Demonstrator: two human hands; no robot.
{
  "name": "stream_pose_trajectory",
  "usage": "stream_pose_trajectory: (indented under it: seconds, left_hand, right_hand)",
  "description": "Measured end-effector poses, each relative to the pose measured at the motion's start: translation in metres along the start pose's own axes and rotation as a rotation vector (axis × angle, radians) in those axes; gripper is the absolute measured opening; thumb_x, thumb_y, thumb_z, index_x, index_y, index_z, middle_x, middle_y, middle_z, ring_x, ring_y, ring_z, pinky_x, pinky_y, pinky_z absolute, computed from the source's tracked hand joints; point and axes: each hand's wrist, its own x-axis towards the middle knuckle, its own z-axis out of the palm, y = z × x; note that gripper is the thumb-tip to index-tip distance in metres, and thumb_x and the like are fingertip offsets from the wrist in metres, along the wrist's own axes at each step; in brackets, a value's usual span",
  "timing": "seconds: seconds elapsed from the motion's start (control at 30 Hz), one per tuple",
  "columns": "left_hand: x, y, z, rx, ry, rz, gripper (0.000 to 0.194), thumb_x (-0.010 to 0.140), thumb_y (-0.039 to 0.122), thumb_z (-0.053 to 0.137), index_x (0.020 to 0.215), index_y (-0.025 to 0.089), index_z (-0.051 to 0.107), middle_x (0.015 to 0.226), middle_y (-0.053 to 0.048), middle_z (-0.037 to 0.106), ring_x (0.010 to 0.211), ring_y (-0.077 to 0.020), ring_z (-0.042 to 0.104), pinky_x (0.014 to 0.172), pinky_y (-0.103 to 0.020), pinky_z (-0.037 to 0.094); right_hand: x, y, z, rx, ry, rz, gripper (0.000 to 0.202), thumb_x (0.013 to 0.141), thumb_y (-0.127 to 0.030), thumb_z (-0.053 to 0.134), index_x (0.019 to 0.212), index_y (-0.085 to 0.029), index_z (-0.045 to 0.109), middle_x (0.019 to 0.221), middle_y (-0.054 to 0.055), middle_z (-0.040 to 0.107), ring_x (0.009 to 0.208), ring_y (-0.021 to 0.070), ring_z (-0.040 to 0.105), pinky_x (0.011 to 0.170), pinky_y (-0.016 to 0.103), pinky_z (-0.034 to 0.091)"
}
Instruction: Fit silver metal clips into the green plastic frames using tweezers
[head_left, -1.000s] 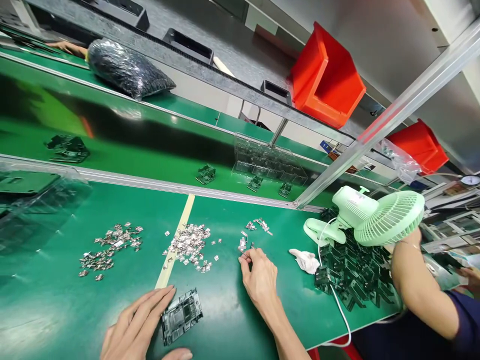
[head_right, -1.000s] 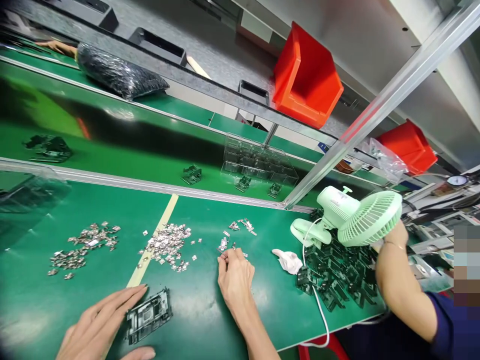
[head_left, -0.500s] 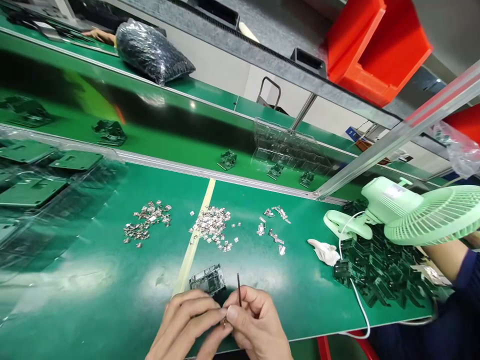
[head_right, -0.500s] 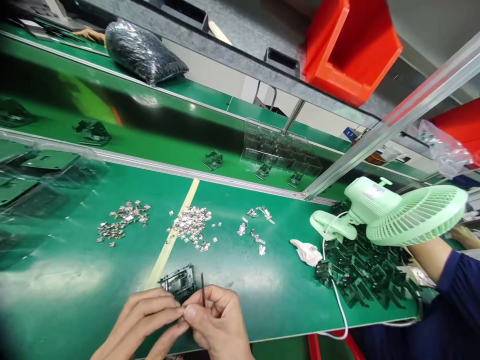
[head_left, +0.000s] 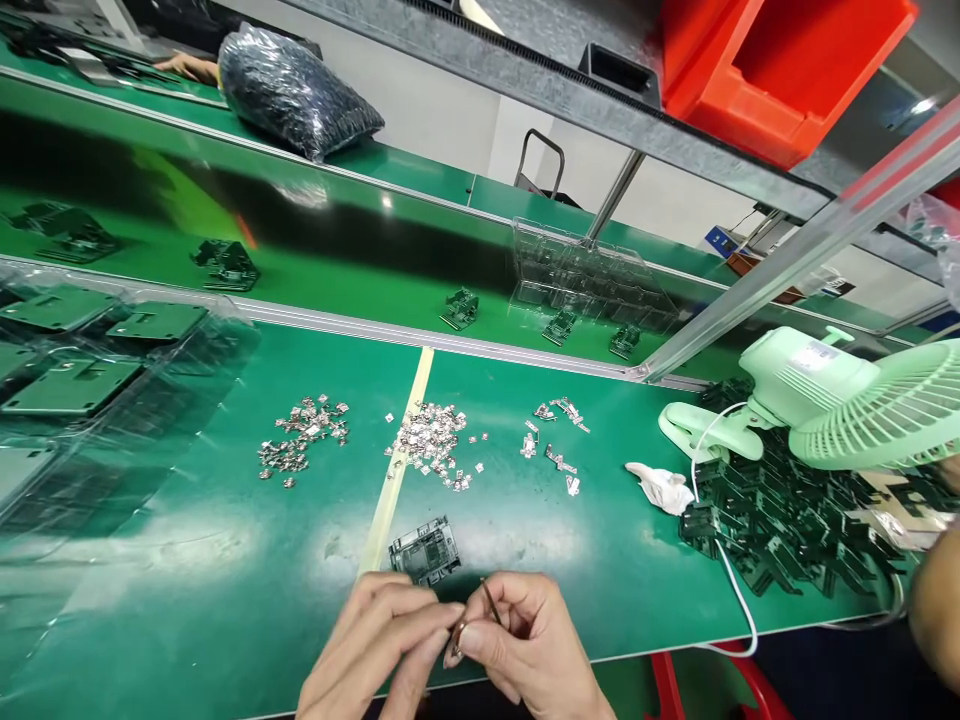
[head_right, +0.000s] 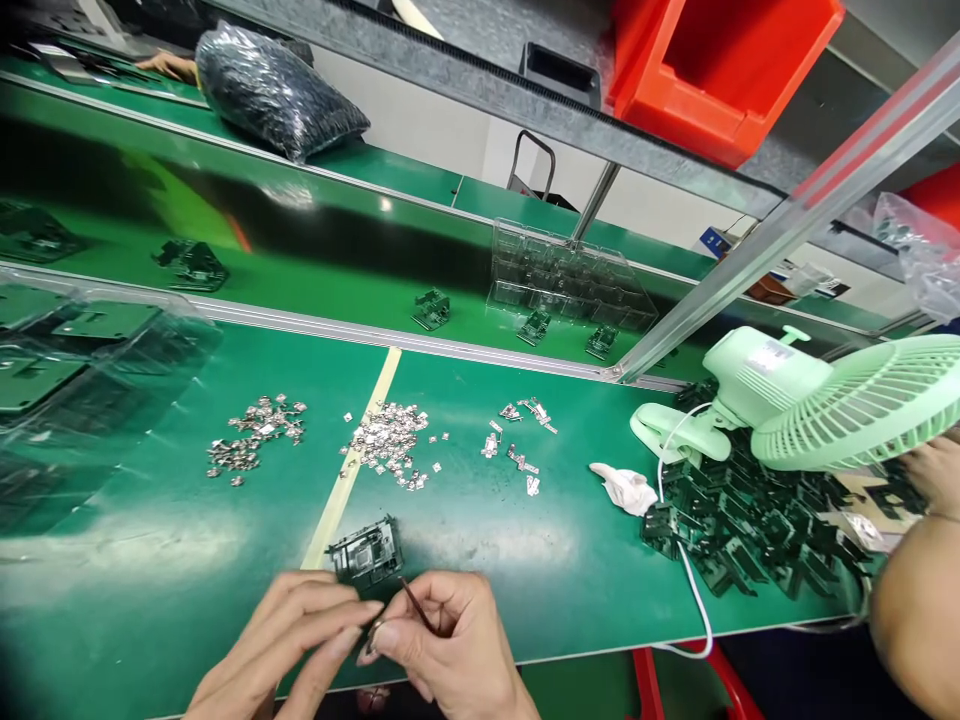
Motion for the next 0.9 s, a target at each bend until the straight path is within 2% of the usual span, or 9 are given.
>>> stream_pose_trajectory:
  seconds: [0.03, 0.1, 0.17, 0.27, 0.4, 0.57, 0.73, 0.8, 0.9]
  left_hand:
    - [0.003, -0.007, 0.000, 0.100, 0.029, -0.006, 0.032, 0.094, 0.017, 0.068, 0.125, 0.028, 0.066, 0.107, -0.006, 0.071, 0.106, -0.0263, 0.065, 0.092, -0.040, 0.053]
    - [0.010, -0.024, 0.001, 0.269, 0.066, -0.050, 0.052, 0.086, 0.041, 0.081, 0.132, 0.025, 0.063, 0.128, -0.013, 0.069, 0.125, -0.0364, 0.060, 0.105, -0.052, 0.048]
    - [0.016, -0.039, 0.002, 0.260, -0.011, -0.107, 0.057, 0.083, 0.051, 0.082, 0.130, 0.024, 0.063, 0.136, -0.014, 0.068, 0.133, -0.0382, 0.060, 0.109, -0.054, 0.048]
    - [0.017, -0.049, -0.001, -0.028, -0.208, -0.224, 0.030, 0.093, 0.038, 0.073, 0.120, 0.028, 0.064, 0.135, -0.007, 0.072, 0.129, -0.0275, 0.068, 0.106, -0.040, 0.056]
    - [0.010, -0.042, -0.008, -0.249, -0.235, -0.271, 0.032, 0.089, 0.031, 0.080, 0.117, 0.030, 0.065, 0.133, -0.005, 0.074, 0.130, -0.0245, 0.068, 0.105, -0.029, 0.059]
    - [0.009, -0.036, -0.013, -0.245, -0.252, -0.206, 0.035, 0.088, 0.026, 0.080, 0.121, 0.031, 0.067, 0.132, -0.006, 0.075, 0.129, -0.0268, 0.069, 0.106, -0.033, 0.059]
    - [0.006, -0.034, -0.015, -0.237, -0.270, -0.102, 0.039, 0.089, 0.021, 0.077, 0.126, 0.032, 0.067, 0.130, -0.006, 0.076, 0.130, -0.0291, 0.067, 0.107, -0.036, 0.059]
    - [0.004, -0.033, -0.014, -0.265, -0.255, -0.105, 0.040, 0.089, 0.018, 0.076, 0.126, 0.032, 0.067, 0.131, -0.006, 0.076, 0.132, -0.0300, 0.066, 0.107, -0.039, 0.059]
    - [0.001, -0.031, -0.011, -0.302, -0.191, -0.169, 0.037, 0.087, 0.019, 0.078, 0.122, 0.029, 0.070, 0.128, -0.009, 0.077, 0.130, -0.0316, 0.067, 0.106, -0.040, 0.060]
  right_hand:
    - [0.000, -0.003, -0.003, -0.040, 0.032, -0.002, 0.038, 0.085, -0.049, 0.085, 0.081, -0.016, 0.066, 0.069, 0.001, 0.071, 0.036, 0.0012, 0.034, 0.036, 0.019, 0.021]
    - [0.003, -0.009, -0.008, -0.124, 0.141, -0.017, 0.039, 0.091, -0.052, 0.078, 0.085, -0.016, 0.065, 0.076, 0.004, 0.075, 0.037, 0.0017, 0.034, 0.037, 0.020, 0.021]
    - [0.007, -0.014, -0.012, -0.213, 0.246, -0.054, 0.038, 0.092, -0.052, 0.075, 0.085, -0.016, 0.065, 0.077, 0.003, 0.073, 0.045, 0.0044, 0.040, 0.043, 0.020, 0.027]
    - [0.012, -0.016, -0.012, -0.338, 0.281, -0.098, 0.033, 0.094, -0.046, 0.072, 0.081, -0.017, 0.063, 0.072, -0.002, 0.060, 0.062, 0.0093, 0.044, 0.057, 0.023, 0.035]
    - [0.014, -0.014, -0.005, -0.499, 0.231, -0.068, 0.023, 0.097, -0.036, 0.064, 0.082, -0.019, 0.059, 0.067, -0.006, 0.046, 0.062, 0.0101, 0.035, 0.057, 0.025, 0.029]
    - [0.015, -0.015, -0.004, -0.533, 0.142, -0.020, 0.019, 0.096, -0.026, 0.059, 0.078, -0.020, 0.054, 0.068, -0.007, 0.043, 0.063, 0.0101, 0.035, 0.056, 0.025, 0.027]
    - [0.017, -0.017, -0.009, -0.406, 0.046, 0.069, 0.023, 0.091, -0.029, 0.064, 0.074, -0.021, 0.050, 0.064, -0.008, 0.044, 0.060, 0.0097, 0.035, 0.056, 0.025, 0.027]
    - [0.017, -0.013, -0.006, -0.381, 0.082, 0.078, 0.024, 0.089, -0.030, 0.068, 0.074, -0.021, 0.051, 0.063, -0.008, 0.045, 0.059, 0.0094, 0.036, 0.056, 0.024, 0.028]
    - [0.015, -0.004, 0.002, -0.323, 0.217, 0.022, 0.023, 0.086, -0.033, 0.075, 0.078, -0.019, 0.058, 0.065, -0.007, 0.050, 0.060, 0.0096, 0.039, 0.056, 0.024, 0.031]
